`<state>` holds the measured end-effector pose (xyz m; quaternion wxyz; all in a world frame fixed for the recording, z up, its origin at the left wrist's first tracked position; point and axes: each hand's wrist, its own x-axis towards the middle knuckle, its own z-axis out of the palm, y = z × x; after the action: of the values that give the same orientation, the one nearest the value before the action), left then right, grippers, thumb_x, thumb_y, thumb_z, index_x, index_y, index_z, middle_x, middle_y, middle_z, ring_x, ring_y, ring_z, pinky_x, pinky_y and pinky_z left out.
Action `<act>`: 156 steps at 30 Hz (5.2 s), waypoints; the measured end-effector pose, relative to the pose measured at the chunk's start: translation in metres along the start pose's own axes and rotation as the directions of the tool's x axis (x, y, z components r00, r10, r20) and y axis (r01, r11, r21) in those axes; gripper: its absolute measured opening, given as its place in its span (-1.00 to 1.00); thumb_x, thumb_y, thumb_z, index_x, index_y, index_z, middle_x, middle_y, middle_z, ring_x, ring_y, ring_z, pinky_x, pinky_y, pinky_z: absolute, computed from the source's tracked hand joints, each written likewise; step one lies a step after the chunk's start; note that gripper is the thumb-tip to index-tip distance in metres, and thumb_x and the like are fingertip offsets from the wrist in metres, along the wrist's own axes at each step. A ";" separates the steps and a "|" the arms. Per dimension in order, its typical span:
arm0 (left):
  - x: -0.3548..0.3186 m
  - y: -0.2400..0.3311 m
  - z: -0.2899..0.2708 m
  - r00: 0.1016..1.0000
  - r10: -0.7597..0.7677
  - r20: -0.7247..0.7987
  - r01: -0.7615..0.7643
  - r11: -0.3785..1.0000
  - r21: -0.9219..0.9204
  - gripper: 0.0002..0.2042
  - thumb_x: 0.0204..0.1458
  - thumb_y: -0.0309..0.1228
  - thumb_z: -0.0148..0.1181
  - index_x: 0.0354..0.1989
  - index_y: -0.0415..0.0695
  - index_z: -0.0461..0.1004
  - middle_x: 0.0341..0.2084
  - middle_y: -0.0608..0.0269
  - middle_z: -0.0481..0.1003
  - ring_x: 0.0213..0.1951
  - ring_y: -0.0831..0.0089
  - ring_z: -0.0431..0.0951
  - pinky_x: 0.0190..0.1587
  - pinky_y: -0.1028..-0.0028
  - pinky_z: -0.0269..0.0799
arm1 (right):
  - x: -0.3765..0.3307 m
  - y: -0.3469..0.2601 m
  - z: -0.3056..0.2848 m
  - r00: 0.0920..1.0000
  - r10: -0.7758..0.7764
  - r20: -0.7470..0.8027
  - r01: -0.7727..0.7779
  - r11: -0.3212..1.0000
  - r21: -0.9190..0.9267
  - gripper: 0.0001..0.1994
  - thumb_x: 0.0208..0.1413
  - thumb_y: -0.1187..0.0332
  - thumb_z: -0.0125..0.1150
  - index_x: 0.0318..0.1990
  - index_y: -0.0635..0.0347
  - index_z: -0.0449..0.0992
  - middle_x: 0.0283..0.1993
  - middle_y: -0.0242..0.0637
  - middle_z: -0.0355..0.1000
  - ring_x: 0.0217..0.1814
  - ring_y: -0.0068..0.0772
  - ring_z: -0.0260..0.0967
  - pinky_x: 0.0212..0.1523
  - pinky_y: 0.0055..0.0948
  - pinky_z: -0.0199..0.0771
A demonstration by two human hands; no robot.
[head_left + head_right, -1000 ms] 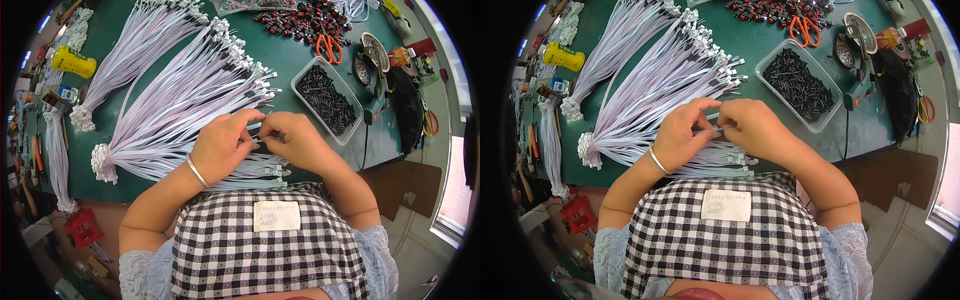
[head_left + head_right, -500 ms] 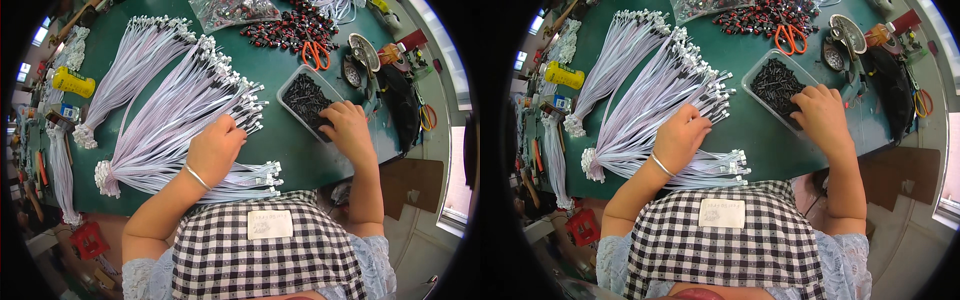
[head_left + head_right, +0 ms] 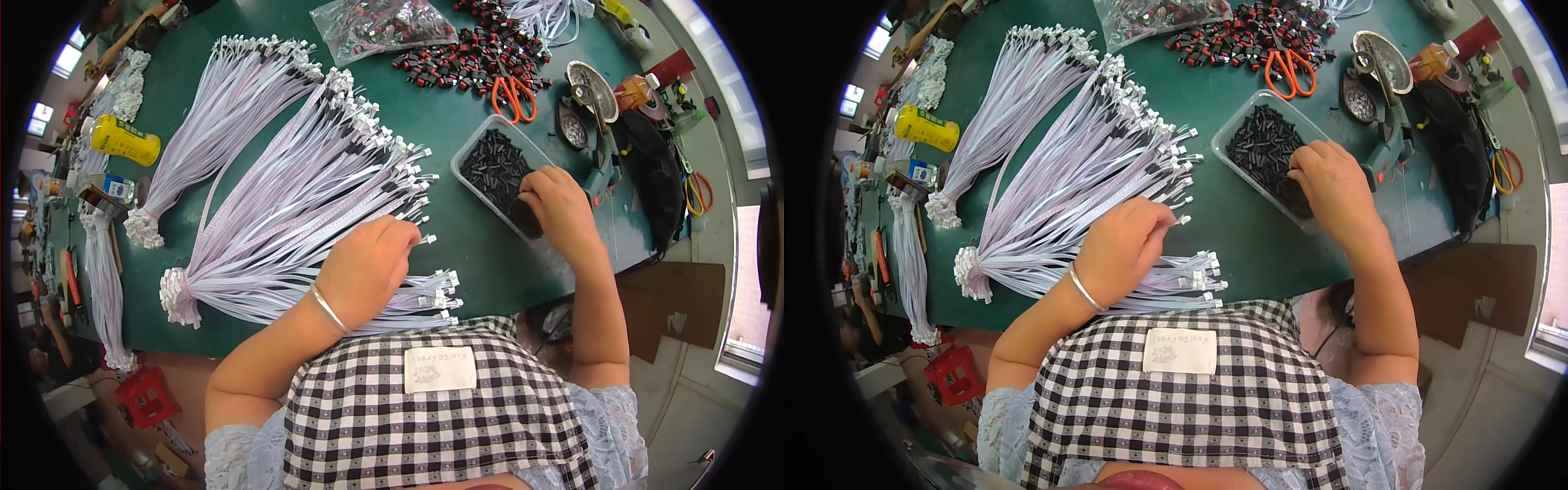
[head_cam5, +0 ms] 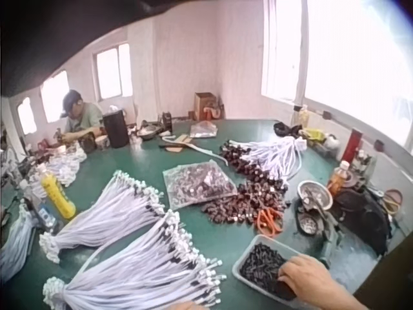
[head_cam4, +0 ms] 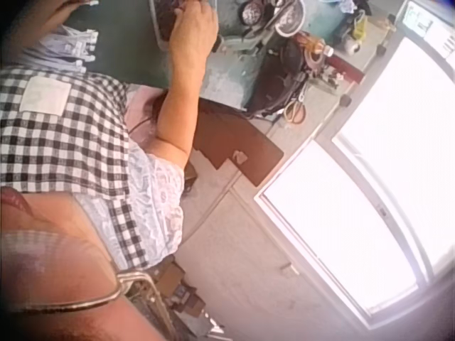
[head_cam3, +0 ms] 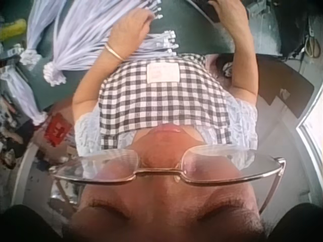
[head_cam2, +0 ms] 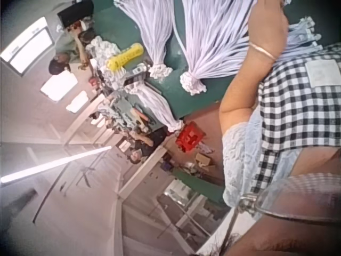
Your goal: The person repeatedly picks small black plastic components from a container and attaches them to the ends of white cables. They handle the cables and components by hand, working at a green table with tools and parts nearby.
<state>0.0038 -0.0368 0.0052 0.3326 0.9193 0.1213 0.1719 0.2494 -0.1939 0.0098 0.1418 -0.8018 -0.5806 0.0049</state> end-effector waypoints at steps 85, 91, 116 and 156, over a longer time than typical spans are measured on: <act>-0.009 -0.026 0.001 0.788 -0.330 0.520 0.604 0.252 -0.756 -0.86 0.07 -0.49 0.17 -0.21 -0.21 0.43 -0.35 0.34 0.47 -0.33 0.63 0.45 -0.23 0.60 0.42 | 0.000 -0.102 0.031 0.997 0.039 0.065 -0.076 0.604 0.793 -0.68 -0.05 0.56 0.27 -0.08 0.21 0.48 -0.35 -0.29 0.51 -0.34 -0.52 0.48 -0.28 -0.55 0.46; -0.009 -0.026 0.000 0.793 -0.325 0.515 0.600 0.270 -0.753 -0.87 0.08 -0.49 0.17 -0.21 -0.21 0.44 -0.35 0.34 0.47 -0.33 0.63 0.45 -0.23 0.60 0.42 | 0.002 -0.101 0.029 0.997 0.056 0.055 -0.078 0.590 0.804 -0.68 -0.05 0.56 0.27 -0.08 0.21 0.48 -0.35 -0.29 0.51 -0.35 -0.49 0.48 -0.28 -0.55 0.46; -0.010 -0.034 0.002 0.826 -0.290 0.484 0.529 0.100 -0.843 -0.94 0.10 -0.50 0.13 -0.29 -0.14 0.39 -0.35 0.33 0.44 -0.28 0.55 0.46 -0.18 0.54 0.43 | 0.036 -0.031 0.016 0.987 -0.120 -0.111 0.126 0.991 0.051 -0.86 -0.04 0.40 0.22 -0.29 0.16 0.54 -0.28 -0.30 0.42 -0.21 -0.17 0.37 -0.16 -0.26 0.38; -0.011 -0.032 0.004 0.803 -0.297 0.516 0.582 0.212 -0.785 -0.88 0.09 -0.48 0.15 -0.23 -0.22 0.42 -0.38 0.29 0.48 -0.32 0.60 0.48 -0.22 0.58 0.43 | 0.005 -0.110 0.022 0.943 -0.285 -0.172 0.330 0.865 0.379 -0.81 -0.23 0.55 0.22 -0.35 0.21 0.47 -0.33 -0.28 0.39 -0.31 -0.24 0.37 -0.26 -0.32 0.39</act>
<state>-0.0083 -0.0195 -0.0212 0.8335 0.5075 0.2180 -0.0128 0.1454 -0.1530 0.0152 0.3342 -0.6515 -0.6786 0.0574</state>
